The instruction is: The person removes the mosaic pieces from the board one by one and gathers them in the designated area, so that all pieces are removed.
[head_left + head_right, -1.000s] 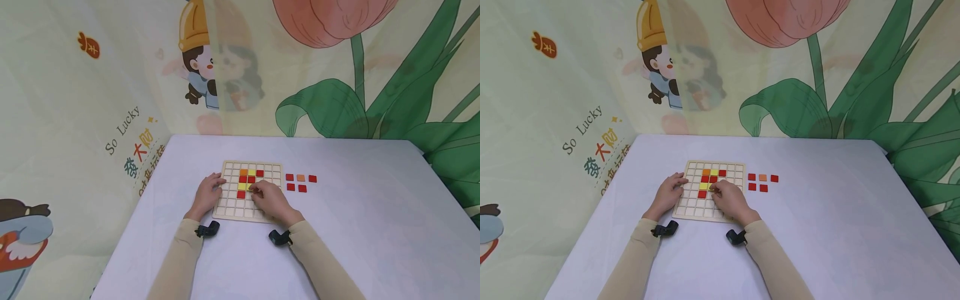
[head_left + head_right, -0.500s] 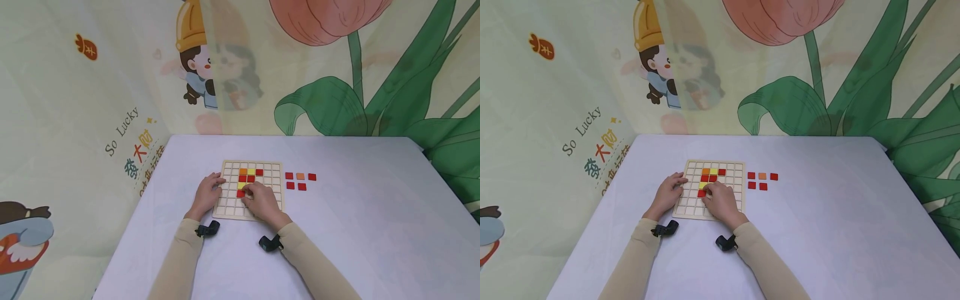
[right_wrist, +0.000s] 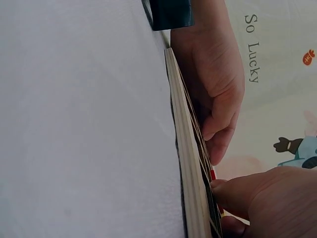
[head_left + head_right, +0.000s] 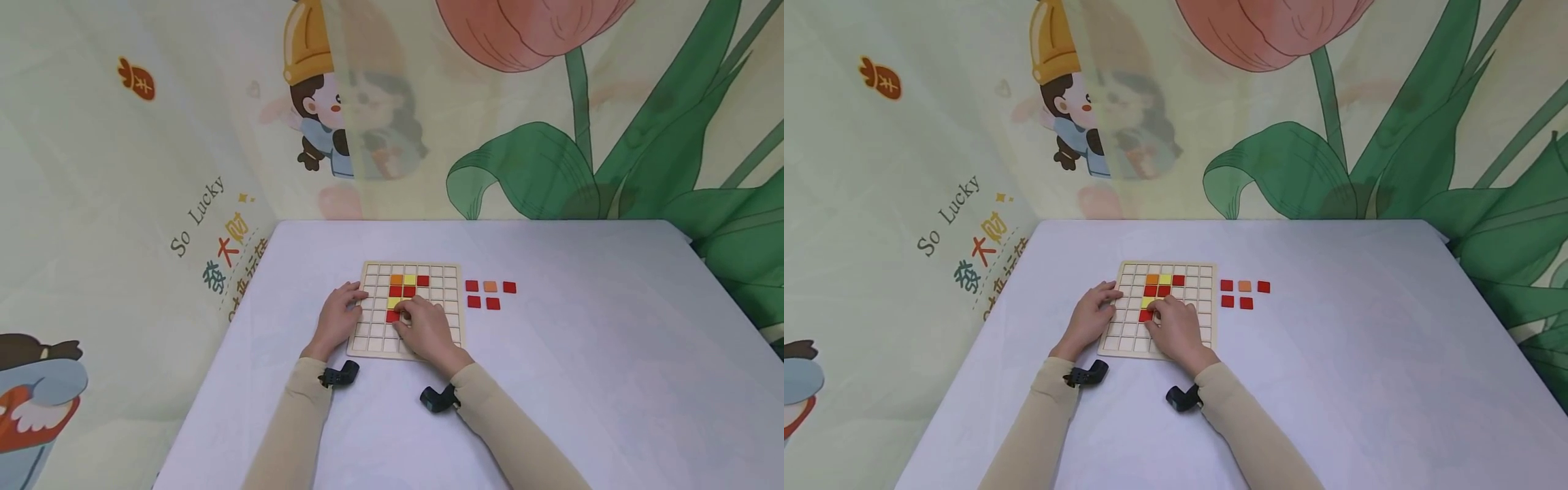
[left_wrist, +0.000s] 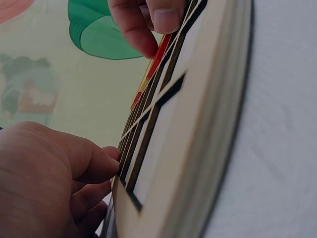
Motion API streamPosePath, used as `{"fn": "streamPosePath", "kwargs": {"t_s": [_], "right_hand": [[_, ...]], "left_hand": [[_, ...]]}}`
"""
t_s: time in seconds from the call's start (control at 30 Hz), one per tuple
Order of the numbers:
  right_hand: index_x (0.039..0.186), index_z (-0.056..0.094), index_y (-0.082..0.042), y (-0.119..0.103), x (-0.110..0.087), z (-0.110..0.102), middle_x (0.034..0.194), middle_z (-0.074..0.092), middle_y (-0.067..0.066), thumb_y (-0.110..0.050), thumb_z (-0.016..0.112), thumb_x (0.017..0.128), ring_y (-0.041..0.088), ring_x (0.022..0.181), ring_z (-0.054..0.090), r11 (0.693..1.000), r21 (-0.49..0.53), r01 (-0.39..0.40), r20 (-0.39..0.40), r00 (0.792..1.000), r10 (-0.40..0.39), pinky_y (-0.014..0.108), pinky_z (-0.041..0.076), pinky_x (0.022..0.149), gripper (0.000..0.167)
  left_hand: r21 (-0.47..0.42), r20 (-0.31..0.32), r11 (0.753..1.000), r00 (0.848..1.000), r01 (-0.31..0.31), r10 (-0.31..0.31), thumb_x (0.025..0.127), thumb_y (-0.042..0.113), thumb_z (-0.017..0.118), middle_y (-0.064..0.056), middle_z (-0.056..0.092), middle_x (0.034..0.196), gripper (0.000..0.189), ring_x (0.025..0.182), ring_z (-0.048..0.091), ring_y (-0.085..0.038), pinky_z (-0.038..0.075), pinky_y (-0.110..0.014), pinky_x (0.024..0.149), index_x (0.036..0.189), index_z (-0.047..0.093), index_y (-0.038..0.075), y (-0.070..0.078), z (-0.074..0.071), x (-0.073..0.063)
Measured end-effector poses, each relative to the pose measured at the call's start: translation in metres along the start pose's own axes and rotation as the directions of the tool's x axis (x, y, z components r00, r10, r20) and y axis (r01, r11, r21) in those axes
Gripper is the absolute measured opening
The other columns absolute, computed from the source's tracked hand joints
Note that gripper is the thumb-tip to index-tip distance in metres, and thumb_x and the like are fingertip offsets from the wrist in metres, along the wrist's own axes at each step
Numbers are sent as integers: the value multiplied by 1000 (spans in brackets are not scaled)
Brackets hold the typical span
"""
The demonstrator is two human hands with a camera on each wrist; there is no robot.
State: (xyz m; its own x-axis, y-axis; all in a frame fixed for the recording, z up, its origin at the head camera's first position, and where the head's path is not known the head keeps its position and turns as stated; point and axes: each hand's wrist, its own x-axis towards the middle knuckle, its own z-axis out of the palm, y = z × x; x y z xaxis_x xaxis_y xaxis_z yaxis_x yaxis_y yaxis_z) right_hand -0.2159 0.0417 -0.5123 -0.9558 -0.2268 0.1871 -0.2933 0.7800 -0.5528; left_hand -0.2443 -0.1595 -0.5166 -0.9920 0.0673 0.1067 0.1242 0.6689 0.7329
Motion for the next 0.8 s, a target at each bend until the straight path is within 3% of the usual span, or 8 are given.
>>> {"fn": "streamPosePath", "kwargs": {"t_s": [0.2,0.43,0.67,0.8], "right_hand": [[109,72,-16,-2,-2,0,85,56,-7,-27,76,85,11,78,51,1000,8,-3,-12,1000,3,27,40,69,27],[110,69,-14,-3,-3,0,104,63,0,-24,78,83,16,92,58,999,49,6,-42,999,-4,31,48,78,29],[110,66,-12,-3,-4,1,105,64,-1,-14,78,83,16,92,59,992,122,32,-32,999,-29,31,55,85,29],[111,65,-12,-3,-3,1,104,64,-1,-13,76,84,14,88,57,991,123,58,-21,998,-56,29,54,80,29]], "left_hand": [[-5,6,1000,1000,7,-7,92,3,54,-7,49,147,30,144,31,-24,15,-36,124,118,69,7,-1,0,-2],[-10,-4,1000,1000,-1,1,92,3,54,-8,49,146,29,144,31,-25,15,-37,124,117,69,6,0,1,-1],[4,11,1000,1000,5,-5,92,4,54,-8,48,147,30,144,30,-24,15,-37,124,119,69,7,-1,1,-2],[19,3,1000,1000,2,-2,93,5,54,-7,48,148,31,144,31,-25,16,-39,124,119,68,8,-1,1,-1]]}}
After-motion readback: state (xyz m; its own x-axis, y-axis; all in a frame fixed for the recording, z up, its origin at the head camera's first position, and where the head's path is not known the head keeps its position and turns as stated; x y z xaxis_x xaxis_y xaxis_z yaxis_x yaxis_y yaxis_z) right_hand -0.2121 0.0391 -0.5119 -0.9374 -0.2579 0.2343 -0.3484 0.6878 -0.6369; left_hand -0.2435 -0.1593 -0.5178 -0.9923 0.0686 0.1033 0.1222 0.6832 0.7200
